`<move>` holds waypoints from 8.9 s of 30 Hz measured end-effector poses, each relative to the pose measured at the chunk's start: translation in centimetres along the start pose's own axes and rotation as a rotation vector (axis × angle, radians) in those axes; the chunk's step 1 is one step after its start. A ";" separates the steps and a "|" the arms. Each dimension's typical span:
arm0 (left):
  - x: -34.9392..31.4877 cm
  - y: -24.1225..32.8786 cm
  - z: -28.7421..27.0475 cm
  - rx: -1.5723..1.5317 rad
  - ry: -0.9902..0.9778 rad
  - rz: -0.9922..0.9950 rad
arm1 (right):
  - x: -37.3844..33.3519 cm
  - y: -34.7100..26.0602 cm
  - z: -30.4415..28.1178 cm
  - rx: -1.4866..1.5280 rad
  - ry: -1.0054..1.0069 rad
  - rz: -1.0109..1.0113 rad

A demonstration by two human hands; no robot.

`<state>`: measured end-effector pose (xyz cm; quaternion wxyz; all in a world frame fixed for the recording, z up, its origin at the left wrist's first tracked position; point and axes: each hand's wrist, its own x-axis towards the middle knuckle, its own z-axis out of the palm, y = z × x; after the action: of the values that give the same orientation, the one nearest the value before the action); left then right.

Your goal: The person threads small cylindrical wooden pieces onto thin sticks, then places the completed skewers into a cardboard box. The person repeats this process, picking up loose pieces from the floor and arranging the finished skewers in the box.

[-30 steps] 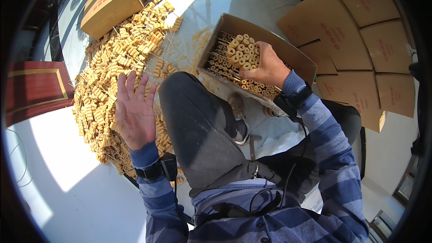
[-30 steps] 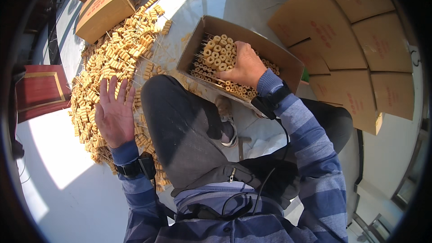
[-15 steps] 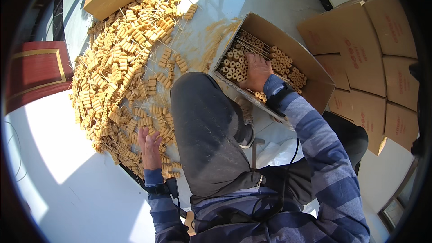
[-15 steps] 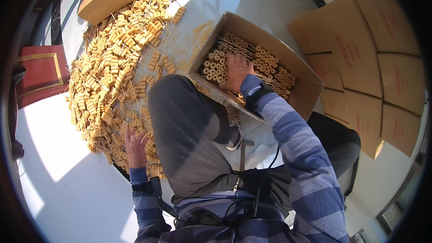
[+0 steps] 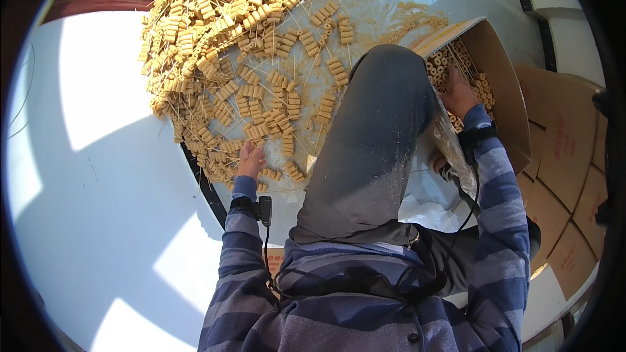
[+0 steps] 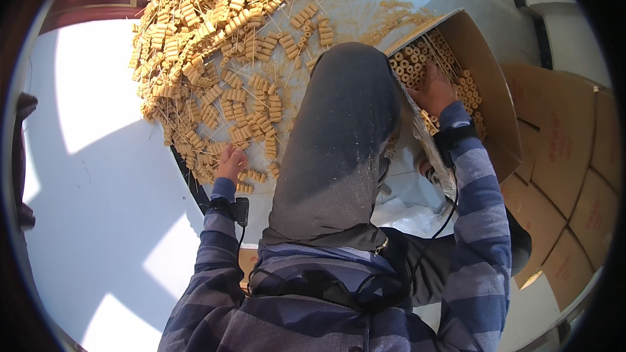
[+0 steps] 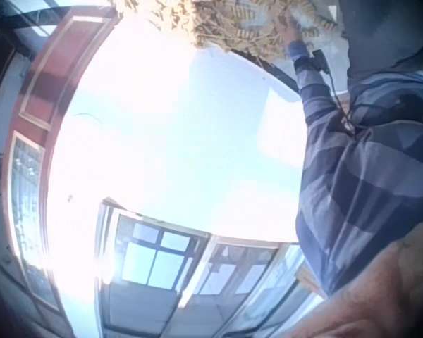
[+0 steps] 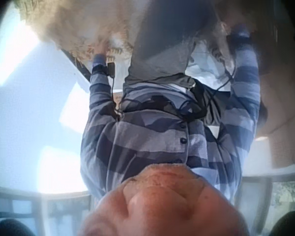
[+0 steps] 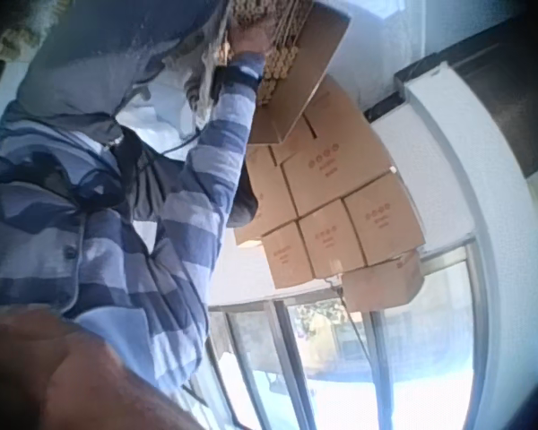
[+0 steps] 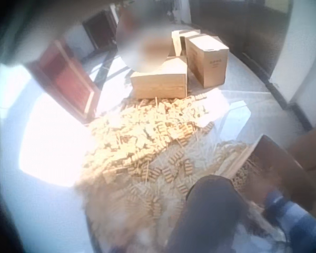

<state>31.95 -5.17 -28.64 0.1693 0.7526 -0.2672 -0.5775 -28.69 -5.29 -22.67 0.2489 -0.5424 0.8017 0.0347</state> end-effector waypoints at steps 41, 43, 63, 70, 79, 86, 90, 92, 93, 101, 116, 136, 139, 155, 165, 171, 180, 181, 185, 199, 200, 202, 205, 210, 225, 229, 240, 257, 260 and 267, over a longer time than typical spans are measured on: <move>-2.2 -4.7 0.1 0.676 -0.133 0.057 | -13.8 -17.2 -14.6 0.391 0.291 -0.232; -2.2 -2.5 1.2 0.947 -0.060 0.407 | -14.4 -20.5 -14.4 0.274 0.284 -0.416; -7.7 11.5 8.4 0.080 0.081 0.796 | -12.1 -31.3 -6.4 -0.139 0.047 -0.384; 7.3 -12.4 10.9 0.539 0.027 0.134 | -12.0 -29.8 -9.6 0.646 -0.047 -0.134; 6.5 -9.6 12.0 0.768 0.040 0.027 | -11.9 -29.8 -9.7 0.855 -0.053 -0.050; 4.7 -8.0 14.6 0.912 -0.019 -0.050 | -12.2 -29.7 -9.9 0.841 -0.068 -0.019; 7.7 -9.3 14.1 0.841 -0.037 -0.028 | -11.8 -29.4 -9.7 0.884 -0.042 -0.032; 7.4 -9.9 14.4 0.739 0.055 0.115 | -11.7 -29.4 -9.5 0.915 -0.031 -0.044; 6.9 -10.1 14.9 0.684 0.080 0.144 | -11.6 -29.5 -9.3 0.933 -0.027 -0.044; 4.4 -8.9 19.1 0.704 -0.030 0.140 | -12.0 -29.5 -9.4 0.877 -0.052 -0.037; 5.1 -7.4 21.1 0.795 -0.152 0.187 | -11.5 -29.5 -9.7 0.919 -0.086 -0.010; 2.0 1.5 16.7 0.049 -0.483 -0.094 | -10.6 -28.9 -8.4 1.031 -0.092 -0.011; -1.7 8.5 13.1 -0.301 -0.631 0.020 | -10.4 -29.3 -7.4 0.855 -0.020 -0.092; -10.5 20.1 10.9 -0.524 -0.868 0.274 | -12.4 -29.9 -6.6 0.356 -0.018 -0.399; -3.9 18.2 4.0 -0.120 -0.735 0.372 | -10.3 -29.8 -7.3 0.731 -0.197 -0.155; 6.3 7.3 1.7 0.071 -0.135 0.117 | -9.8 -29.3 -8.0 1.244 -0.200 0.039; 12.2 -0.5 11.3 -0.278 -0.034 -0.333 | -9.7 -29.7 -7.8 1.153 -0.216 0.021; 12.2 -0.7 12.4 -0.189 0.041 -0.286 | -9.6 -29.8 -7.8 1.149 -0.227 0.023; 13.2 -1.0 14.0 -0.278 0.073 -0.321 | -9.5 -29.7 -8.0 1.141 -0.277 -0.008; 15.3 -1.0 15.0 -0.732 -0.090 -0.508 | -9.1 -29.9 -8.1 1.154 -0.324 -0.030; 15.3 -1.5 14.7 -0.799 -0.061 -0.578 | -9.2 -29.8 -8.2 1.152 -0.322 -0.033; 14.6 -2.6 14.5 -0.845 -0.030 -0.441 | -9.2 -29.7 -8.2 1.149 -0.323 -0.033; 12.3 -3.3 13.4 -0.768 0.014 -0.246 | -9.3 -29.6 -8.2 1.162 -0.337 -0.023; 12.9 0.9 11.6 -0.249 0.120 0.023 | -9.4 -29.9 -7.9 1.180 -0.363 -0.029; 18.4 7.0 12.8 0.389 0.110 -0.176 | -9.2 -29.4 -8.5 1.211 -0.374 -0.035; 13.6 6.7 11.5 -0.029 -0.082 -0.070 | -9.2 -29.1 -8.5 1.224 -0.353 -0.001; -10.8 18.9 6.4 -0.519 -0.732 0.247 | -12.2 -30.6 -6.8 1.117 -0.115 -0.117; -27.0 23.4 19.6 0.213 -1.132 0.533 | -25.8 -15.8 -10.6 1.651 -0.004 -0.076; -27.7 24.5 19.7 0.060 -1.213 0.434 | -27.3 -13.9 -11.1 1.616 0.087 -0.103; -28.0 26.6 21.4 -0.488 -1.277 0.420 | -29.4 -12.1 -12.3 1.527 0.160 -0.089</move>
<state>0.59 -8.58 2.31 0.2509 0.1410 -0.3166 -0.9039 -13.93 10.85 3.49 0.4969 -0.2527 0.5963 -0.5776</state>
